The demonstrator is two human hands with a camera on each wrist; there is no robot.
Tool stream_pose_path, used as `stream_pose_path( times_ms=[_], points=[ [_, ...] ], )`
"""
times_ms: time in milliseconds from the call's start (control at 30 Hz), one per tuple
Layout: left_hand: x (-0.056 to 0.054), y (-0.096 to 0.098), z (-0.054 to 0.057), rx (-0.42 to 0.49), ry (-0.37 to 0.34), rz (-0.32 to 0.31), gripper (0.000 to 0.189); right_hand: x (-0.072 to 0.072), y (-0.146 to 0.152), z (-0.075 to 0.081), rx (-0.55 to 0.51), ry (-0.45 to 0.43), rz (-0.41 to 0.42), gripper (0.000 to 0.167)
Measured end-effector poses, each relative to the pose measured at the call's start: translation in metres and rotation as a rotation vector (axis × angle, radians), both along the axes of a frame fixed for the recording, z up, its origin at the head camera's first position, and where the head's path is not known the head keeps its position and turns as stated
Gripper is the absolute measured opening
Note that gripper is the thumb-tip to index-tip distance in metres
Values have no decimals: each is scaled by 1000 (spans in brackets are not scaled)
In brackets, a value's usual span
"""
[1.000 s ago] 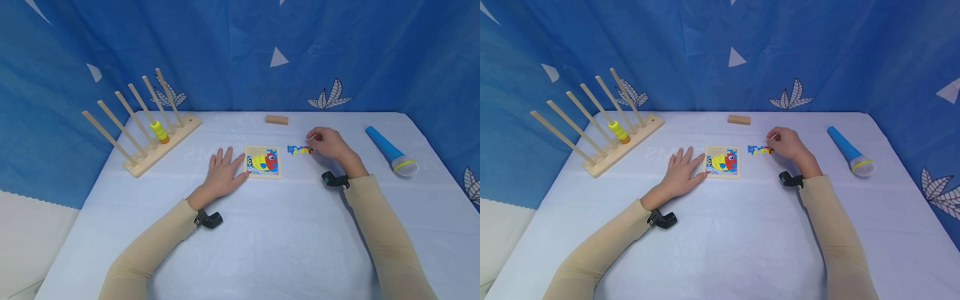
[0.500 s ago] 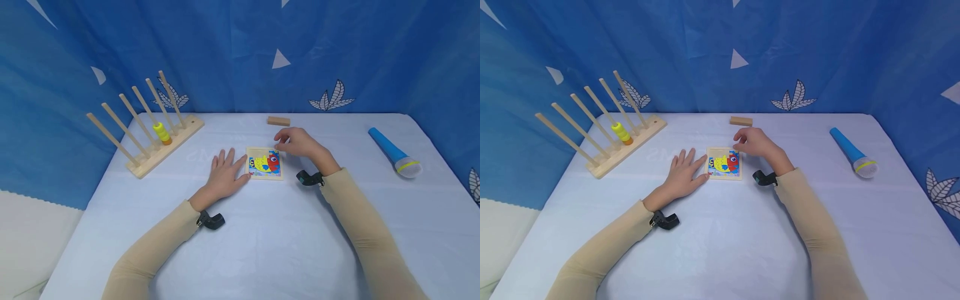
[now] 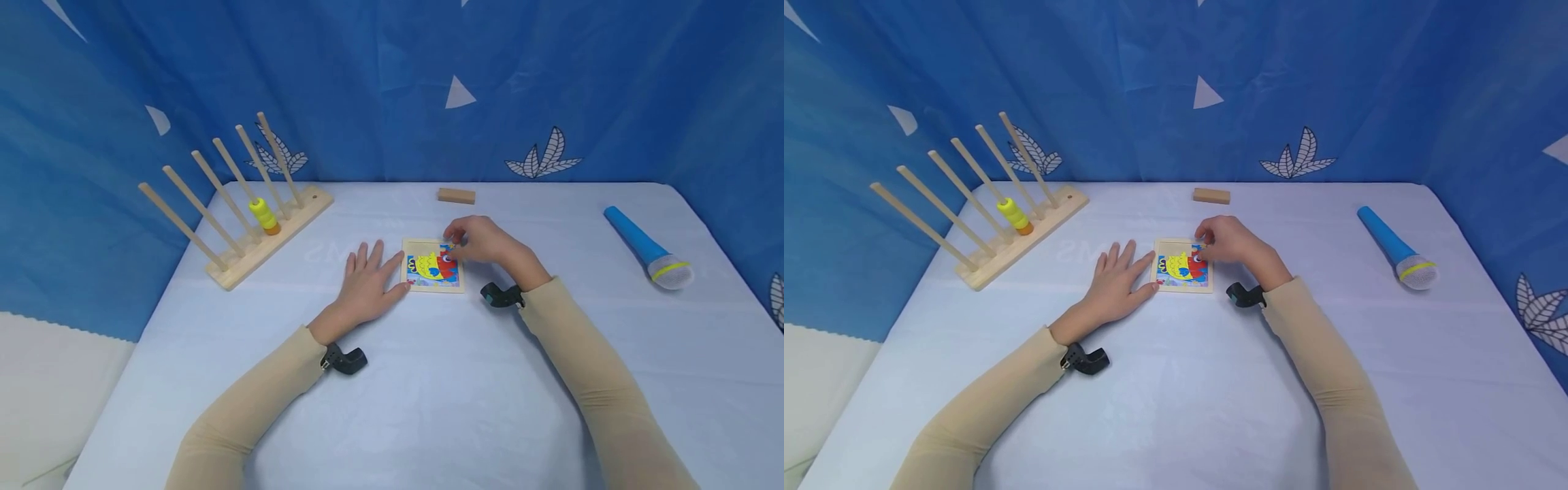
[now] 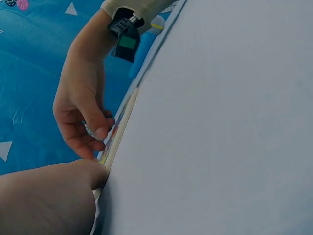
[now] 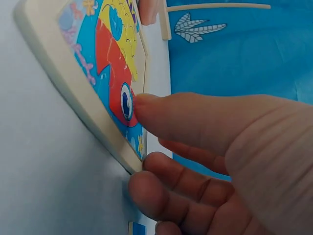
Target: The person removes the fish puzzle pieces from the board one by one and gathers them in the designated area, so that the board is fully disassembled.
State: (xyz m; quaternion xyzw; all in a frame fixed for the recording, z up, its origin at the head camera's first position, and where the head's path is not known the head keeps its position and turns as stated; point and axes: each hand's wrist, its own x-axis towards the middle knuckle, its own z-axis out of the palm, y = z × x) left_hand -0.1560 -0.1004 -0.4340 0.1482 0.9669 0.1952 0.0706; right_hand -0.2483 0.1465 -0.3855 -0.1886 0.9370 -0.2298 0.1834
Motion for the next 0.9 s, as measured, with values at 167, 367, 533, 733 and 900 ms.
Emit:
stream_pose_path(
  times_ms=[167, 367, 533, 733, 900],
  points=[
    [0, 0, 0, 1, 4, 2, 67, 2, -4, -2, 19, 4, 10, 41],
    [1, 0, 1, 11, 1, 2, 67, 4, -8, -3, 43, 16, 6, 40],
    [0, 0, 1, 8, 2, 3, 68, 3, -8, -4, 43, 20, 12, 39],
    [-1, 0, 0, 8, 2, 0, 68, 3, -8, -3, 53, 27, 26, 39],
    [-1, 0, 0, 5, 3, 1, 68, 3, -9, -3, 58, 33, 31, 38]
  ],
)
